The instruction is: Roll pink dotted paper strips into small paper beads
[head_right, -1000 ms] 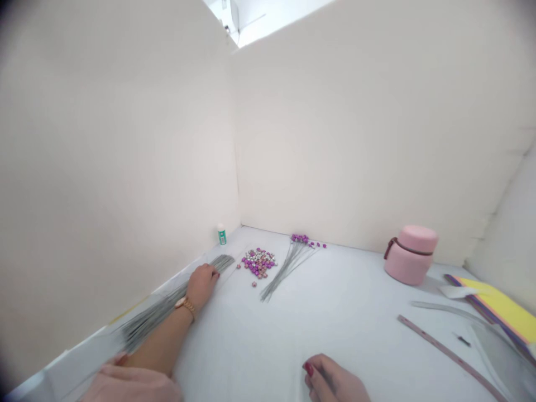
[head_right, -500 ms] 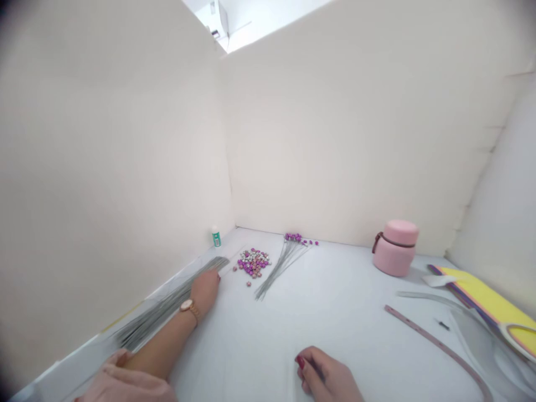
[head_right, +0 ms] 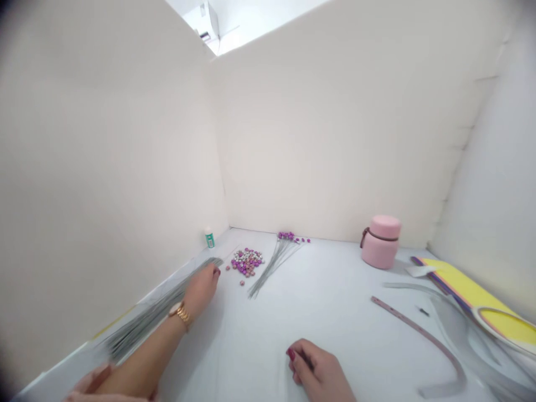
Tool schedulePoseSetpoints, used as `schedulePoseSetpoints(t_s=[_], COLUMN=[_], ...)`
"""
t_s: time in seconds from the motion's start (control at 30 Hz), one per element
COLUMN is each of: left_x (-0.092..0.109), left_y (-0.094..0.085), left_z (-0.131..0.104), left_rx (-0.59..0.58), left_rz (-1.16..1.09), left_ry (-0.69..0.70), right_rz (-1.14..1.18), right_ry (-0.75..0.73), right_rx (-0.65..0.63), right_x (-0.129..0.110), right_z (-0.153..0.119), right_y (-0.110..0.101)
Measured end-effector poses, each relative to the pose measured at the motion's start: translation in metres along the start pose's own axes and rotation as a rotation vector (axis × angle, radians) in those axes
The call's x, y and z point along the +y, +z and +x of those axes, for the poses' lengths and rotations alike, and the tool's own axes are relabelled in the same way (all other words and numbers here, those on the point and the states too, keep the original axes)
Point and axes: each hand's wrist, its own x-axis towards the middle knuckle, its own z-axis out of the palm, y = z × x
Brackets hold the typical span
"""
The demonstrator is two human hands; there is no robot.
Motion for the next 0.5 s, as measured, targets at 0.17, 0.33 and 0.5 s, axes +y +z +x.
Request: schedulePoseSetpoints(t_s=[0.17, 0.33, 0.5], left_x=[0.041, 0.024, -0.023], left_y=[0.008, 0.006, -0.014], left_z=[-0.036, -0.025, -0.006], left_rx=[-0.066, 0.015, 0.115], left_rz=[-0.101, -0.092, -0.078], left_ry=[0.296, 0.18, -0.04], right_rz=[0.045, 0.045, 0.01], right_ry=[0.004, -0.051, -0.055], right_rx=[0.047, 0.049, 0.094], right_x=[-0.005, 0.001, 0.009], right_z=[-0.006, -0.006, -0.006], right_y=[-0.002, -0.002, 0.002])
